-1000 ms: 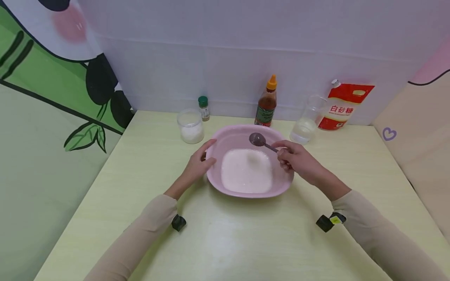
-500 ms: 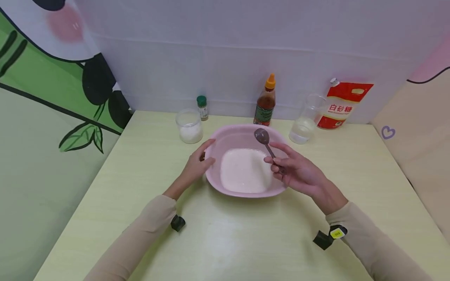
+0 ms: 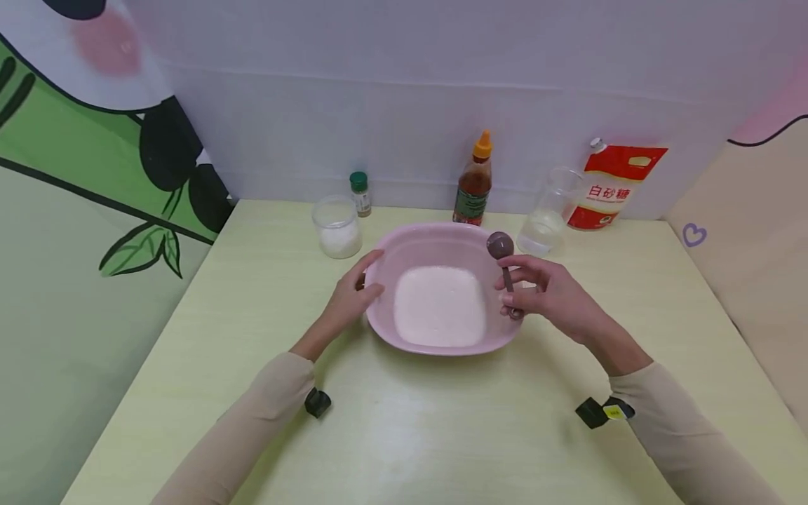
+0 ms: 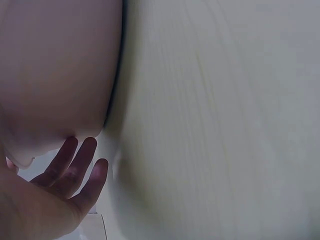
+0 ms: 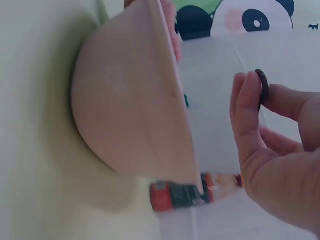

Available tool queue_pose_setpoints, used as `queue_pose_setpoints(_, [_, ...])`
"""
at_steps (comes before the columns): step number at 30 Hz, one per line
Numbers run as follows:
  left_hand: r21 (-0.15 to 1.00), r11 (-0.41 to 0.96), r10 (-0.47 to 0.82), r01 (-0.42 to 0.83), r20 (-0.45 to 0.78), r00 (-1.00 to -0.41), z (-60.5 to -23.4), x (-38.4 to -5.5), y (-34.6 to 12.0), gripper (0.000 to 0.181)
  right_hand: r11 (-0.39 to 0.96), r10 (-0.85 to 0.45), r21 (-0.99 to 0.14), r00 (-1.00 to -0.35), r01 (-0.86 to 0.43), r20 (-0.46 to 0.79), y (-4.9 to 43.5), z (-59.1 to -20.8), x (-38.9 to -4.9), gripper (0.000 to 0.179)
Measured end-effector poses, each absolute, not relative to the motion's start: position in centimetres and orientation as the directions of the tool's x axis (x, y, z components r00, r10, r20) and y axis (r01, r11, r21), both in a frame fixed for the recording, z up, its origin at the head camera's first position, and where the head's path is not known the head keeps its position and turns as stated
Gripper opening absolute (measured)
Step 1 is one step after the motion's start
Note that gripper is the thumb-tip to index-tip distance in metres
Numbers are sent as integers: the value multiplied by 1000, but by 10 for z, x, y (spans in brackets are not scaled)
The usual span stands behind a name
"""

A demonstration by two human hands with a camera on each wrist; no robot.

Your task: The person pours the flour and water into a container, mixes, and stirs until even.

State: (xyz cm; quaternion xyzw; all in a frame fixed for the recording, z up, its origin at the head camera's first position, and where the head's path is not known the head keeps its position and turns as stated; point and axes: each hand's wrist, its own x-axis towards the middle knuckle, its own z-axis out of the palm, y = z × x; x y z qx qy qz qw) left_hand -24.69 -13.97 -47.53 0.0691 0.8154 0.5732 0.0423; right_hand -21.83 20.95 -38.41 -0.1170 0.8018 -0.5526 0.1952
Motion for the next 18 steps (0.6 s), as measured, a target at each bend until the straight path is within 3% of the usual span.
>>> queue_pose_setpoints(8, [935, 348, 163, 64, 6, -987, -475, -247, -141, 68, 413, -408, -909, -904, -56, -130, 266, -378, -226, 51])
queue_pose_setpoints(13, [934, 353, 159, 58, 1, -987, -476, -247, -142, 68, 444, -388, -896, -904, -14, -179, 302, -404, -237, 44])
queue_pose_setpoints(18, [931, 358, 169, 69, 8, -986, -475, -248, -140, 67, 498, -372, -866, -893, 38, -253, 317, -437, -244, 49])
